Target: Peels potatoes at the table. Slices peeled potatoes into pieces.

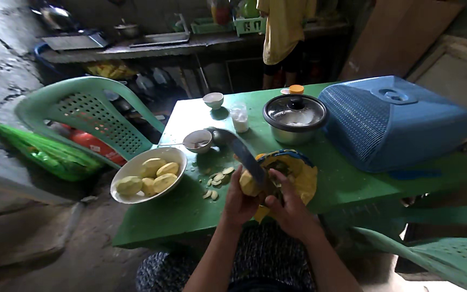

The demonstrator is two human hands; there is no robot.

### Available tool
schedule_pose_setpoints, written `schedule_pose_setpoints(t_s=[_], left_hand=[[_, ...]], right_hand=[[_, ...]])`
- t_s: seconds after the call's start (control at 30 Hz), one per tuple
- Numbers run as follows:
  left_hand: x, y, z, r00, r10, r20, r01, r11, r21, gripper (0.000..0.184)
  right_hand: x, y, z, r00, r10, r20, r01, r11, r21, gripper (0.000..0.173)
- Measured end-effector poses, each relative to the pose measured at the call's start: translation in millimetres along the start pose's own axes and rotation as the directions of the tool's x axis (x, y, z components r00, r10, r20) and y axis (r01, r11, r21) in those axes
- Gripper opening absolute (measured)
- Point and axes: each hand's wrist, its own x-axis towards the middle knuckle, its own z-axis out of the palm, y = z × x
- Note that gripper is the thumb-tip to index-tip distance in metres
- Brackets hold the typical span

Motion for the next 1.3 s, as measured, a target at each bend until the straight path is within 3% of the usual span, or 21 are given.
schedule_pose_setpoints(t_s=[0.07,0.17,0.37,0.47,0.57,0.67,0.87,0.97,1.1,1.2,1.3], left_hand=[[-6.3,-3.1,4.2,0.999,0.003,-0.032,-0.005,0.999,-0.054,0.062],[-12.0,-8.3,4.6,1.000,0.021,-0.023,-0.023,0.996,-0.085,0.059],[-19.2,-10.4,22.0,0.983,0.083,-0.165,-0.074,0.996,0.057,0.055],[-22.2,-12.8,29.5,0.977,0.086,-0.198,-0.067,0.993,0.100,0.053],[-21.8,-14.6,27.5,0.976,0.123,-0.181,-0.111,0.991,0.079,0.052],[-21.0,-16.7,22.1,0.974,0.186,-0.129,-0.180,0.982,0.050,0.038],[-23.5,-16.4,22.8,0.954,0.239,-0.180,-0.226,0.970,0.092,0.035],[-24.1,-15.0,22.4,0.958,0.247,-0.147,-0.211,0.951,0.224,0.036],[-27.0,-21.1,17.4,0.973,0.225,-0.058,-0.190,0.913,0.362,0.029],[-26.5,-13.7,10.9,0.973,0.225,-0.049,-0.192,0.911,0.366,0.035],[-26.1,16.7,-8.2,0.919,0.387,-0.079,-0.300,0.813,0.498,0.047]], right_hand=[[-3.9,-2.3,5.6,0.999,-0.049,-0.013,0.047,0.989,-0.139,0.087],[-7.1,-2.9,10.1,0.999,-0.053,-0.007,0.049,0.960,-0.277,0.091],[-5.7,-4.4,10.1,0.994,-0.067,-0.082,0.033,0.931,-0.362,0.089],[-1.3,-5.4,0.8,0.998,0.028,-0.054,-0.043,0.955,-0.294,0.089],[-6.1,-7.5,-1.0,0.999,0.007,0.032,0.000,0.975,-0.221,0.090],[-9.5,-8.9,3.1,0.999,-0.045,0.027,0.050,0.964,-0.263,0.092],[-5.1,-6.1,9.8,0.996,-0.088,-0.022,0.075,0.937,-0.342,0.091],[2.3,-9.0,9.3,0.999,-0.008,-0.032,-0.001,0.963,-0.271,0.082],[18.7,0.0,-2.7,0.992,0.129,0.002,-0.129,0.991,0.026,0.059],[21.8,3.3,-5.9,0.984,0.177,-0.032,-0.175,0.984,0.040,0.057],[20.1,3.5,-6.2,0.971,0.223,-0.082,-0.223,0.975,0.014,0.061]])
